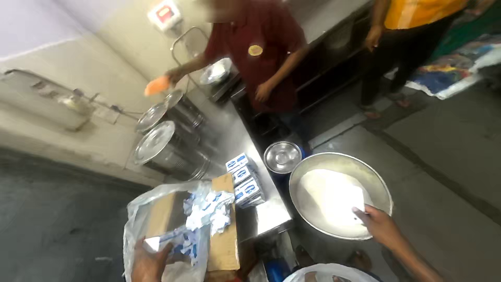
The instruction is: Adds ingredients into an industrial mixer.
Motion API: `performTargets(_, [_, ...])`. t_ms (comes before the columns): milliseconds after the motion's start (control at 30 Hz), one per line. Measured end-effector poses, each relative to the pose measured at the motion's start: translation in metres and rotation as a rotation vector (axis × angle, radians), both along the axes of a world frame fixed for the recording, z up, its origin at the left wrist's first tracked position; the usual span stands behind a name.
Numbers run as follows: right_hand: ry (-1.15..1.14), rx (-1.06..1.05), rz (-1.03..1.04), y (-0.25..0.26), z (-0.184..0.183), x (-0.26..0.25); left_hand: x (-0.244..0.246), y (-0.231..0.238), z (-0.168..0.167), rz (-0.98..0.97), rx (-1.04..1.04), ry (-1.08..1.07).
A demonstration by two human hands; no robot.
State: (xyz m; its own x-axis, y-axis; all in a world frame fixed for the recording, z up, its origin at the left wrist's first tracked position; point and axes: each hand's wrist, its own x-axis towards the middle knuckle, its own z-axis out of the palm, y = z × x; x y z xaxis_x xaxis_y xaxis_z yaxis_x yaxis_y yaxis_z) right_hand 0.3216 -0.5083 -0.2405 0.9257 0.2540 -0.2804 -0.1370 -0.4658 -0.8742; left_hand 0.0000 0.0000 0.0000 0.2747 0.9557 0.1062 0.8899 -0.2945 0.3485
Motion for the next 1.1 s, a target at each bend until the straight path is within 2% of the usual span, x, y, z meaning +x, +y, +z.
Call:
performTargets(100, [-0.045, 0.095, 0.334, 0.107, 0.064, 0.024, -0.028, -0.020, 0.014, 0.014, 0.086, -0.374])
performTargets(167, [-0.024, 0.156, 0.466, 0.175, 0.094, 0.030, -0.040, -0.039, 0.004, 0.018, 0.057, -0.689])
performTargets(267, [-0.077, 0.139, 0.554, 0.262, 0.109, 0.039, -0.047, -0.066, -0.040, 0.044, -0.149, -1.167])
performTargets(300, [-0.111, 0.094, 0.566, 0.286, 0.111, 0.042, -0.039, -0.082, -0.048, 0.090, -0.238, -1.334])
performTargets(333, [-0.155, 0.035, 0.568, 0.305, 0.112, 0.044, -0.024, -0.104, -0.041, 0.180, -0.364, -1.452])
performTargets(400, [-0.233, -0.103, 0.563, 0.331, 0.109, 0.045, -0.008, -0.134, -0.037, 0.301, -0.596, -1.576])
performTargets(533, [-0.343, -0.331, 0.523, 0.350, 0.106, 0.031, -0.013, -0.152, -0.077, 0.189, -0.894, -1.694])
performTargets(600, [-0.346, -0.284, 0.465, 0.344, 0.106, 0.026, -0.002, -0.160, -0.083, 0.233, -1.008, -1.747])
performTargets(667, [-0.369, -0.109, 0.389, 0.324, 0.103, 0.018, 0.014, -0.168, -0.079, 0.306, -1.101, -1.776])
performTargets(767, [-0.341, 0.126, 0.363, 0.273, 0.108, -0.010, 0.042, -0.172, -0.075, 0.316, -1.224, -1.686])
performTargets(933, [-0.115, 0.405, 0.516, 0.144, 0.114, -0.076, 0.098, -0.209, -0.081, 0.102, -1.638, -1.411])
performTargets(1000, [-0.096, 0.428, 0.404, 0.093, 0.127, -0.103, 0.122, -0.242, -0.081, -0.021, -1.733, -1.224])
performTargets(1100, [-0.075, 0.369, 0.046, 0.015, 0.145, -0.148, 0.147, -0.313, -0.083, -0.261, -1.866, -0.948])
